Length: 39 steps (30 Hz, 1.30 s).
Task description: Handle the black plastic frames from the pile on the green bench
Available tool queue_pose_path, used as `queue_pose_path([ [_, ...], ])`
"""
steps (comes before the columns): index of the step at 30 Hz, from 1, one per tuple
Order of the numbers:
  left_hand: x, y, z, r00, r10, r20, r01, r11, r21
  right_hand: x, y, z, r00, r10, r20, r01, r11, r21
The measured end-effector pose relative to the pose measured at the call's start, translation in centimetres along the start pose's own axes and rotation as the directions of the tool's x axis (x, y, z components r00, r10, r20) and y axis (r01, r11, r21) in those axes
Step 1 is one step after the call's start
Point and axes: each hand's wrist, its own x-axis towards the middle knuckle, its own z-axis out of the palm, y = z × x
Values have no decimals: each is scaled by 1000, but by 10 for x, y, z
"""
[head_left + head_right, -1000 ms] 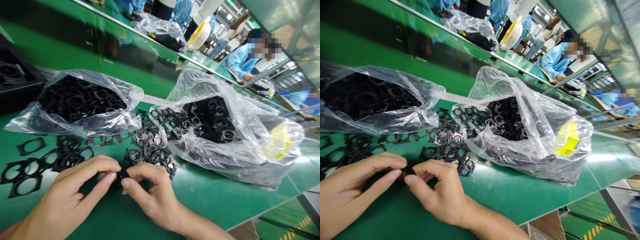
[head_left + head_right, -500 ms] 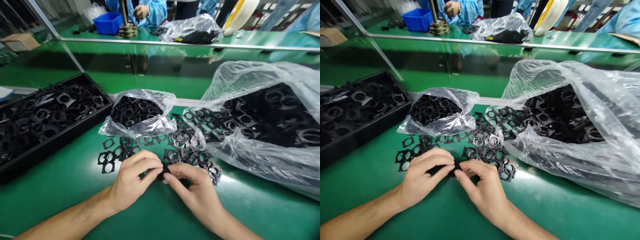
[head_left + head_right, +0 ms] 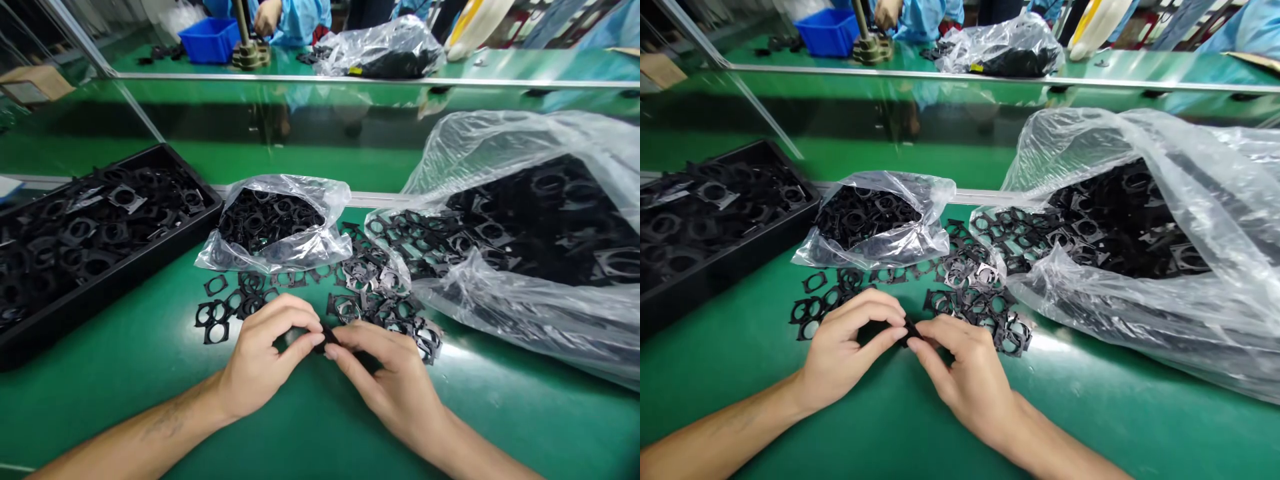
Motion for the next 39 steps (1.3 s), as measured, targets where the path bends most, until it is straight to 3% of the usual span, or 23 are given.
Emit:
queue_pose_path([
  [11,0,1,-1,997,70,-36,-68,996,53,-2,0,0,998,-44,-39,44,999,-3],
  [18,0,2,-2,988,151,-21,-148,984,99,-2,0,0,995,99,-3,-99,992,73],
  [26,0,4,-1,987,158,-32,-152,978,141,-3,1,1,999,8,-50,-7,1000,23],
  [33,0,4,-3,974,228,-4,-223,952,208,-3,-4,0,998,15,-58,-15,1000,8],
  [39,0,5,-3,975,223,21,-222,950,219,-2,-5,-1,999,38,-37,-37,999,9],
])
